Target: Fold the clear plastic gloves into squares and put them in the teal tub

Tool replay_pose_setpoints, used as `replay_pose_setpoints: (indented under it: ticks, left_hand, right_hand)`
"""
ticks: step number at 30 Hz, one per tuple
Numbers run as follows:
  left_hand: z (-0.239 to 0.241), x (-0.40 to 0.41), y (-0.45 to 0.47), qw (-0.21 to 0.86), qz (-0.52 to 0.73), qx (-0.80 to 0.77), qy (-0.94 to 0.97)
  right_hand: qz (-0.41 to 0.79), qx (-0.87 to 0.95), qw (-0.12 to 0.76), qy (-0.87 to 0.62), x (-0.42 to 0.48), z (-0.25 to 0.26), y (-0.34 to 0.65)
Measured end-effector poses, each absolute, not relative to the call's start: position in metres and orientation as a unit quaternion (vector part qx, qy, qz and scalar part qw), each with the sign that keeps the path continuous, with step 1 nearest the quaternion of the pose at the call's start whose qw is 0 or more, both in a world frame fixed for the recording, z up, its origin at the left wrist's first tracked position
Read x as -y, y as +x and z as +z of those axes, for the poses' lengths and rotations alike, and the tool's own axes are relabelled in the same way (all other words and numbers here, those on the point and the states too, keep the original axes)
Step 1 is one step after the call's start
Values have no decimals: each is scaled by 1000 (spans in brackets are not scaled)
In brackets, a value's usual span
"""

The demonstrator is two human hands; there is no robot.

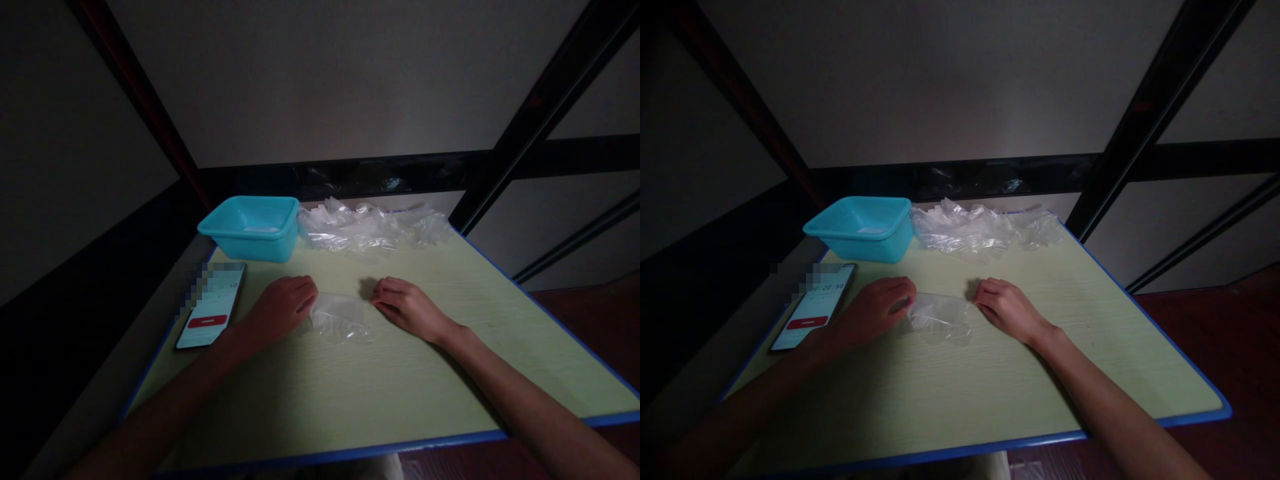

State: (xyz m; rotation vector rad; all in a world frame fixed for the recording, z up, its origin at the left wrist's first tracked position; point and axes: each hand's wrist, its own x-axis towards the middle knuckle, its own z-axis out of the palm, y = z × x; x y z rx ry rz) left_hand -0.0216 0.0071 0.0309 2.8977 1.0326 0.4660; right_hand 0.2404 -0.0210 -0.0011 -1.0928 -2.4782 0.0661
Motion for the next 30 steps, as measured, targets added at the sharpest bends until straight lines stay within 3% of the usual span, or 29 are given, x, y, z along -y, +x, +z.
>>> replay_pose_setpoints:
  ticks: [8, 18, 25, 30]
  left_hand:
    - [14, 0, -24, -8, 135, -325, 936]
    - [5, -1, -23, 16, 183, -328, 927]
    - [-5, 2, -20, 62, 238, -361, 899]
    - [-10, 2, -19, 18, 231, -333, 914]
  right_hand:
    - [-64, 912, 189, -358, 25, -3, 247]
    - [-61, 900, 220, -373, 55, 23, 217]
    - [-112, 937, 87, -319, 59, 27, 177]
    - [-134, 950, 29, -280, 56, 31, 169]
